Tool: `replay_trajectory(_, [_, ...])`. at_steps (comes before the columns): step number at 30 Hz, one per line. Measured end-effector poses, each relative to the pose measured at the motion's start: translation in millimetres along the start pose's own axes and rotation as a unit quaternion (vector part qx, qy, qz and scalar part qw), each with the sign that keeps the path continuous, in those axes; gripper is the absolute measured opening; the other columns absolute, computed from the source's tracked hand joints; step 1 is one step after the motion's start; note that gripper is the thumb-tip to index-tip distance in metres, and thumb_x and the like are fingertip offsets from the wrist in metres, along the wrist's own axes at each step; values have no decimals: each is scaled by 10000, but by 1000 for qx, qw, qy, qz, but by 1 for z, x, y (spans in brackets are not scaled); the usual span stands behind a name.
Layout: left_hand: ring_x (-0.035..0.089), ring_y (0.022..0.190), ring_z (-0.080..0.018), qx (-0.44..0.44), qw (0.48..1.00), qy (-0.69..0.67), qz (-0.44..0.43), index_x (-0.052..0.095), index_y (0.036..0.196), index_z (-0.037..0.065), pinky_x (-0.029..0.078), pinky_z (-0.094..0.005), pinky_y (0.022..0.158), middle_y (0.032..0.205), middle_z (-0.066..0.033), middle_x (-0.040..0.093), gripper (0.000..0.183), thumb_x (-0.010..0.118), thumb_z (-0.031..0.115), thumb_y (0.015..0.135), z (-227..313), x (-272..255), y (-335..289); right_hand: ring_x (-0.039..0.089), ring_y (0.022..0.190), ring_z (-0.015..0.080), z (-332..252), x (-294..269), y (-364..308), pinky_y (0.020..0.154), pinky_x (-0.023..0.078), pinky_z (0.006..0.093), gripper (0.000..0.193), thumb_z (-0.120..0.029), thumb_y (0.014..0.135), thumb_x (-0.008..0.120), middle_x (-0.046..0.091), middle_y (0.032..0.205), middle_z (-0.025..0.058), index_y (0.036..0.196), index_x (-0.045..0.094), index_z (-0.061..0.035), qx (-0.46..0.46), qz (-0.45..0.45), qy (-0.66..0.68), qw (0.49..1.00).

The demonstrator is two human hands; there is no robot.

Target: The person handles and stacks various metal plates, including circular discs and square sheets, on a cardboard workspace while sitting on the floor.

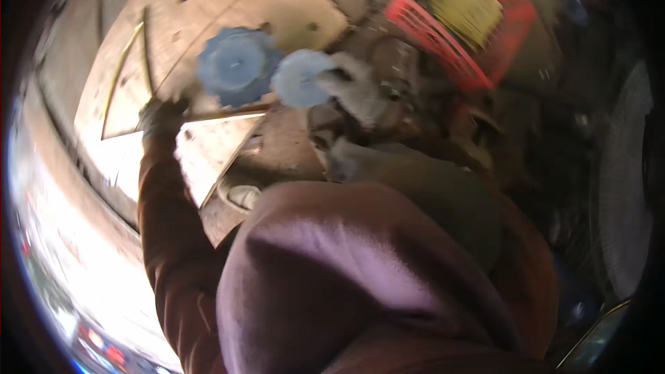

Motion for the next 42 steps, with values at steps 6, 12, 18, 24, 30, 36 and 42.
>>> replay_trajectory(6, [707,854,-290,-74,966,-231,89,705,1191,138,570,-380,750,1032,-127,735,343,705,325,904,-29,-14,15,696,833,167,-9,-4,-25,756,563,353,271,-209,896,768,735,920,111,1084,710,-22,43,31,55,997])
replay_trajectory(12, [663,1001,-183,134,755,-641,41,535,1426,-9,583,-311,869,1179,-106,656,642,797,-45,841,144,-155,-65,718,774,189,-55,0,-18,674,569,353,280,-221,918,749,732,858,109,1079,703,4,-49,54,127,989])
replay_trajectory(18, [652,1169,-344,187,908,-355,117,492,1482,36,536,-426,989,1305,-235,603,745,817,187,829,226,-187,-63,710,730,176,-59,-9,-20,649,568,341,416,-398,982,693,736,863,88,1093,697,3,67,-21,368,927])
replay_trajectory(24, [600,1256,-271,278,881,-382,12,433,1535,45,534,-384,989,1410,-183,573,793,828,136,853,238,-179,-60,740,827,209,-56,-16,-46,731,602,341,497,-422,868,818,764,965,132,1111,710,-3,-22,93,166,982])
replay_trajectory(30, [586,1283,-267,297,846,-442,26,405,1562,48,528,-380,994,1478,-182,540,833,830,124,850,253,-201,-72,741,965,205,-42,-42,-44,868,595,346,463,-238,827,852,763,1050,175,1174,699,27,-9,115,179,977])
replay_trajectory(36, [599,1238,-224,130,860,-484,99,484,1517,-2,541,-340,942,1408,-182,608,707,755,35,864,169,-223,-108,717,943,172,-31,-97,-26,847,603,367,357,-246,891,783,761,1049,77,1159,720,-19,-113,135,294,939])
replay_trajectory(42, [554,1334,-267,-85,879,-468,43,473,1519,-13,467,-368,1094,1435,-183,584,670,681,47,885,-28,-165,-182,710,1035,233,32,-308,28,877,609,373,338,-229,923,761,724,1182,125,1226,704,-91,26,282,369,885])
Point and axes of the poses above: each hand's wrist, its own y-axis towards the middle knuckle, its own x-axis out of the palm, z = x × y, the point moved 2 cm from there along y, towards the middle knuckle
